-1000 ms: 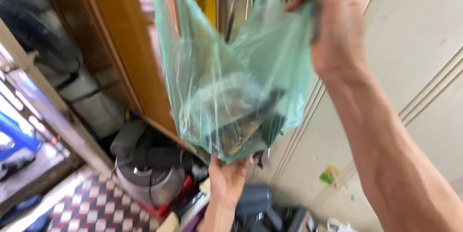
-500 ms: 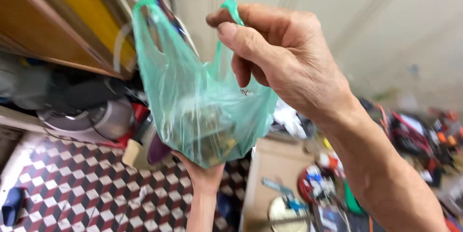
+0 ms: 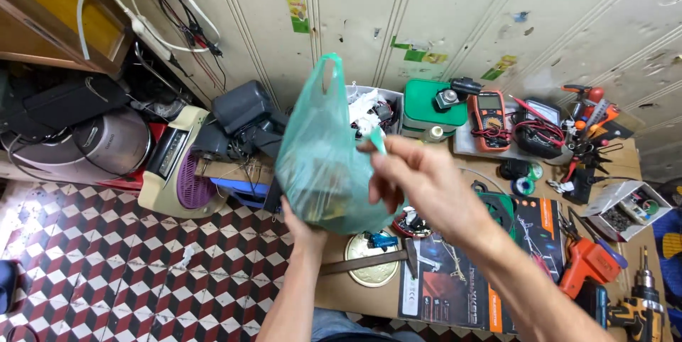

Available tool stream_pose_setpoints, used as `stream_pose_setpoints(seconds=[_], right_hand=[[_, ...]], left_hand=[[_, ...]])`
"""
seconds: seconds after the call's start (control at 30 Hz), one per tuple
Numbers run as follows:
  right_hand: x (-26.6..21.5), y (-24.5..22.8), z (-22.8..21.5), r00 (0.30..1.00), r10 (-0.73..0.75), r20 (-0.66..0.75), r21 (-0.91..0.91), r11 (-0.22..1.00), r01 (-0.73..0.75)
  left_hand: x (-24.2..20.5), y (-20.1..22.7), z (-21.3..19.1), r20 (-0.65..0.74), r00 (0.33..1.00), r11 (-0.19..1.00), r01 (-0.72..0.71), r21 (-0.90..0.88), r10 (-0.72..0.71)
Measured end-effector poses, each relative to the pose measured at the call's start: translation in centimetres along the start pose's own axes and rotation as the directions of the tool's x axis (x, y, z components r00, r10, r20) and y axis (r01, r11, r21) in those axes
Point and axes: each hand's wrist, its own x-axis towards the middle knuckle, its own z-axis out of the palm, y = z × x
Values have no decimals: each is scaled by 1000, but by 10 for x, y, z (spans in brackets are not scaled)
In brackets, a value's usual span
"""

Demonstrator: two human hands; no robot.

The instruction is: Sorting through a bag of electronic circuit boards and components on a workbench.

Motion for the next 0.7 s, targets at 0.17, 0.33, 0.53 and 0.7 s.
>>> stream_pose_setpoints(seconds=[0.17, 0.33, 0.53, 0.7], right_hand=[[-26, 33, 9, 999, -35, 8, -124, 992, 35], [-42, 89, 18, 994, 79, -76, -130, 988, -88], [-63, 176, 1, 878, 390, -278, 278, 908, -315], [-76, 197, -10, 688, 579, -437, 523, 786, -330]], left_hand=[[59, -21, 0, 184, 983, 998, 6, 62, -18], [79, -31, 14, 105, 985, 961, 109, 256, -140], [63, -12, 12, 48, 978, 852, 151, 502, -202], [-32, 5, 57, 161, 986, 528, -111, 842, -51]])
